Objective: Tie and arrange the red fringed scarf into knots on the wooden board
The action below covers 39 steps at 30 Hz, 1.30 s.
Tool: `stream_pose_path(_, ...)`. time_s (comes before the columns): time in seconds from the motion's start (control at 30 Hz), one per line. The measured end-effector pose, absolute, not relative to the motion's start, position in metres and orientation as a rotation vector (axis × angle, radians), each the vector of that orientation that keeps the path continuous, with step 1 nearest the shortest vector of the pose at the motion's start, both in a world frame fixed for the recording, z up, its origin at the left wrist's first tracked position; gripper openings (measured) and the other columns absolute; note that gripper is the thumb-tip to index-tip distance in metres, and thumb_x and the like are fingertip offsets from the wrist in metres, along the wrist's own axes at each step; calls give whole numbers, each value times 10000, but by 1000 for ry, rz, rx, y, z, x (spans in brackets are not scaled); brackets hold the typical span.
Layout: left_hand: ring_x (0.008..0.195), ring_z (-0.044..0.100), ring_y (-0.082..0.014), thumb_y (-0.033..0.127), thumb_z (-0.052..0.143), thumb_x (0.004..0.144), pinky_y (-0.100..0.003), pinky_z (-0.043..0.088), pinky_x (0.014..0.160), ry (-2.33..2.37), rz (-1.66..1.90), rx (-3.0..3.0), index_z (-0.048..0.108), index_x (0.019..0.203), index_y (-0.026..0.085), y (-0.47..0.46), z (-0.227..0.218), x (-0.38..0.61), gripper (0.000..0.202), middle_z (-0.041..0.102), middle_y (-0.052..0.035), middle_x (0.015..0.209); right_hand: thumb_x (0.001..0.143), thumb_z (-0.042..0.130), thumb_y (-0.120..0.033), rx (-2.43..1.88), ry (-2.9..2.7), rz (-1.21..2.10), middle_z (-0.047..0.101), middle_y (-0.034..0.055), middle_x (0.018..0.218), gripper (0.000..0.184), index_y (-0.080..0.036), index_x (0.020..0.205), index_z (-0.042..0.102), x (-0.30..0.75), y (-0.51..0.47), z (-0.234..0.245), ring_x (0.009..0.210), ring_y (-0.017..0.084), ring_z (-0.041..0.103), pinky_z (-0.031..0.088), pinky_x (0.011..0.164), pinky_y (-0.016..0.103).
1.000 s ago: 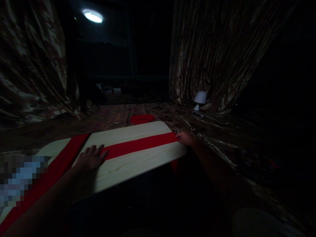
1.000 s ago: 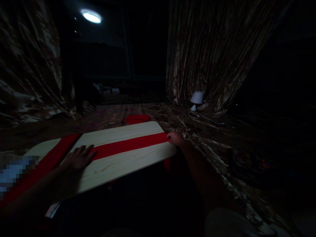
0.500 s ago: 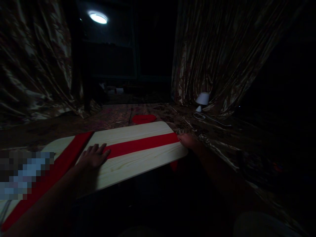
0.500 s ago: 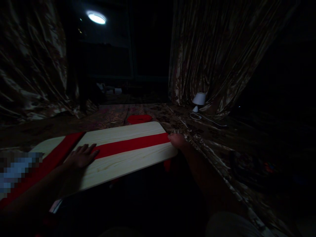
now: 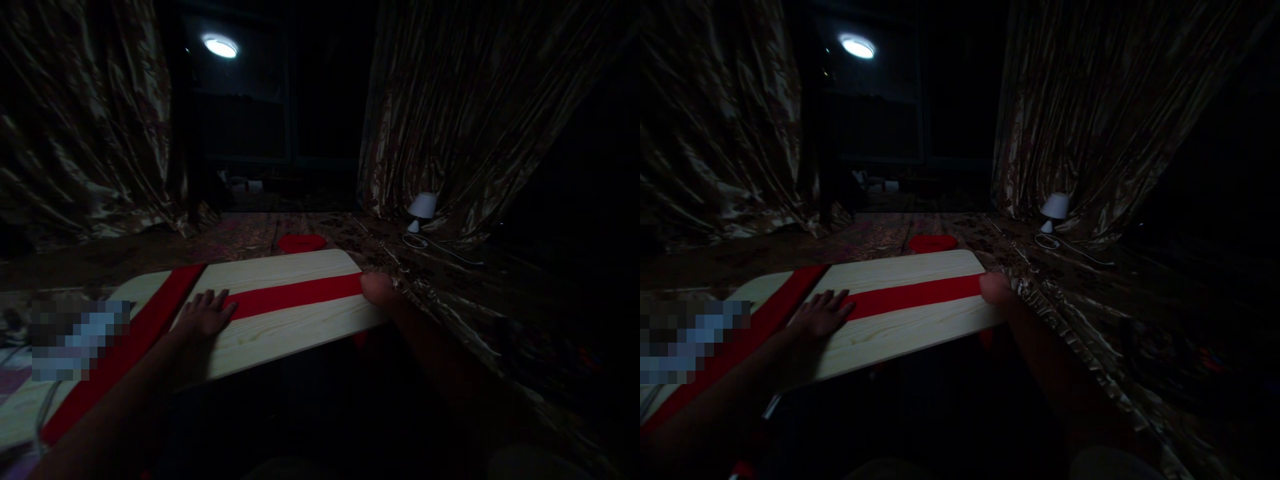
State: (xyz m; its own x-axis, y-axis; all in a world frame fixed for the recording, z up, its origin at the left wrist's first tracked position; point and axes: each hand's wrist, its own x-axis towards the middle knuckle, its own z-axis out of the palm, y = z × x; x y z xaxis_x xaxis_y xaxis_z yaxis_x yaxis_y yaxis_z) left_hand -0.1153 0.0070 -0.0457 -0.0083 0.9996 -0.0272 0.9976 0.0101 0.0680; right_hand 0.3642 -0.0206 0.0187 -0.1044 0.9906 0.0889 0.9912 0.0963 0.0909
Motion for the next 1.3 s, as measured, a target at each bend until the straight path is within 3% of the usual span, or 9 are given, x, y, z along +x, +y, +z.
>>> stream_pose_path(0.1,1499,187,-433,697,280,901,-596,196,1140,2164,67,2181,258,1598,222,1,-41,-113,844,227,-180,1645,875,546,-139,-1855,-2452,-215,702,163,1173,272,-143,1078,726,328,-20,10,1115,255,638,466,965,340)
stream_pose_path(0.2,1505,171,-425,710,268,896,-593,188,1148,2169,40,2144,222,1606,231,-6,-36,-110,858,202,-161,1656,905,557,-180,-1501,-2597,-192,700,103,1161,244,-162,1083,724,295,-20,-1,1138,206,595,408,1026,310)
stream_pose_path(0.33,1514,152,-411,733,242,892,-569,170,1167,2184,25,2095,193,1610,238,-10,-33,-108,873,155,-161,1667,954,551,-262,-1350,-2685,-280,693,92,1067,213,-162,1029,723,265,-21,-5,1079,208,581,417,982,318)
stream_pose_path(0.5,1521,134,-400,757,226,888,-579,154,1171,2174,72,2099,218,1605,247,-7,-37,-110,880,164,-160,1664,970,474,-177,-1282,-2814,-547,671,134,1041,229,-132,1021,692,245,-25,-2,1052,252,573,458,878,348)
stream_pose_path(0.8,1518,146,-403,751,235,884,-579,168,1159,2172,79,2097,230,1603,234,-10,-33,-107,885,171,-166,1663,959,450,-128,-1383,-2859,-599,655,146,1098,235,-158,1108,628,237,-31,2,1001,253,603,493,775,344)
stream_pose_path(1.0,1522,133,-394,760,232,880,-565,147,1170,2184,71,2067,218,1604,246,-9,-34,-107,888,156,-157,1667,940,459,-107,-1660,-2720,-690,676,169,1106,252,-130,1123,631,262,-17,3,1049,267,608,495,847,364)
stream_pose_path(1.3,1514,153,-408,752,261,878,-580,151,1168,2178,105,2097,242,1600,246,-4,-43,-112,882,179,-161,1661,941,404,-75,-2082,-2476,-527,689,219,1134,328,-91,1143,662,338,-3,6,1063,259,668,509,895,352)
